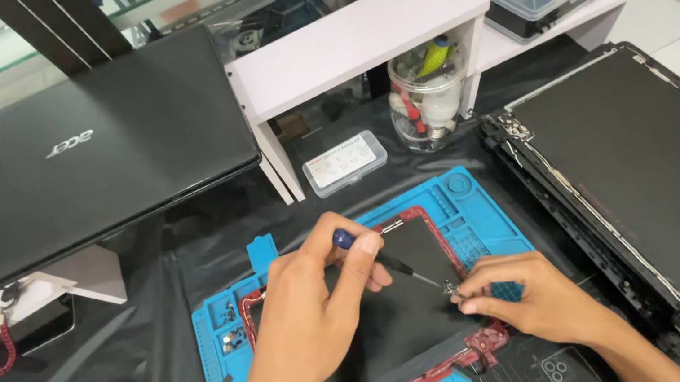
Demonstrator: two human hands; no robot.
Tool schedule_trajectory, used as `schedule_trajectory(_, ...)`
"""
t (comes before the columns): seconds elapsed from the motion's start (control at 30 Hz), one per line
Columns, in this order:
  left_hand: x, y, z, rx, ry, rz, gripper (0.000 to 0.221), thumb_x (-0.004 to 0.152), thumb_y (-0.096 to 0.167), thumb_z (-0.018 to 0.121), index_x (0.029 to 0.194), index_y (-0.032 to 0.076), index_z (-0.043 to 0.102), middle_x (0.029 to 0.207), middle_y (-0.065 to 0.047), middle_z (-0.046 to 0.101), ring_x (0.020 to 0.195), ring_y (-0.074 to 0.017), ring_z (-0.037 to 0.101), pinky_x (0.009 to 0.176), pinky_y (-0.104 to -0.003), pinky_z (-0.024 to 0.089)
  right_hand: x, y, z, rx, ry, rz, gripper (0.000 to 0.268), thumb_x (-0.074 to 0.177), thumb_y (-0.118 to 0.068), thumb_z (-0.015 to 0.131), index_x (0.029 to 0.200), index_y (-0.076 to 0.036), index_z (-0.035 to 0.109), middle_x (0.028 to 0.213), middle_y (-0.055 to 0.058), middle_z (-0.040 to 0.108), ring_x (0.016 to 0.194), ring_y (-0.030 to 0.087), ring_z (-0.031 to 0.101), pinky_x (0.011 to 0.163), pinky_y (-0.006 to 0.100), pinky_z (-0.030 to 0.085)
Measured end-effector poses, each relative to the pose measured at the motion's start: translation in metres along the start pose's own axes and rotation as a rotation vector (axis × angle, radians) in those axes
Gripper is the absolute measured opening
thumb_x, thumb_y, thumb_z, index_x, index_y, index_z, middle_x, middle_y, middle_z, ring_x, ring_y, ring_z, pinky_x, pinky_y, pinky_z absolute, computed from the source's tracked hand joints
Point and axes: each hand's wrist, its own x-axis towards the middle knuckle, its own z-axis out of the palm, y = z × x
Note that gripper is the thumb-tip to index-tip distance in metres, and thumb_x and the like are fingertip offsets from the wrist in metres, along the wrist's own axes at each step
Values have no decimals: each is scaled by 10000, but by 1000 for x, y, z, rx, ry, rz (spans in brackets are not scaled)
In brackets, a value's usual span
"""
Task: The person works on a disassembled red laptop at a repair bench, first prying the screen bezel off the display cover by hand, then lifting the old screen panel out of the frame. They then use a screwdriver to remove screws from the screen frame and handle small mounting brackets and cable connectors while fitting the new panel into the bezel.
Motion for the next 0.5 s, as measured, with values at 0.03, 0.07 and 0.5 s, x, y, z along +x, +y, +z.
schedule_trajectory(0.03, 0, 0, 0, 2, 2, 1, 253, 993, 250, 604, 919, 12, 649, 688, -66, 763, 651, -153, 762, 631, -286, 576, 0, 0, 0, 0, 0, -2, 150, 798, -91, 819, 925, -13, 799, 850, 74, 808, 787, 184, 762, 722, 308, 587)
schedule_trajectory(0.07, 0, 1, 0, 6, 2, -16, 258, 990, 253, 606, 913, 10, 646, 683, -69, 762, 647, -155, 759, 625, -288, 573, -1, 0, 0, 8, -2, -3, 154, 798, -90, 817, 930, -14, 800, 858, 74, 811, 789, 185, 767, 719, 308, 589)
schedule_trajectory(0.5, -5, -2, -3, -21, 15, 31, 276, 1008, 266, 596, 935, 6, 651, 689, -80, 756, 654, -159, 757, 620, -289, 579, -2, -2, 3, 17, -17, -22, 154, 830, -82, 773, 961, -13, 816, 891, 61, 831, 800, 166, 781, 728, 293, 594)
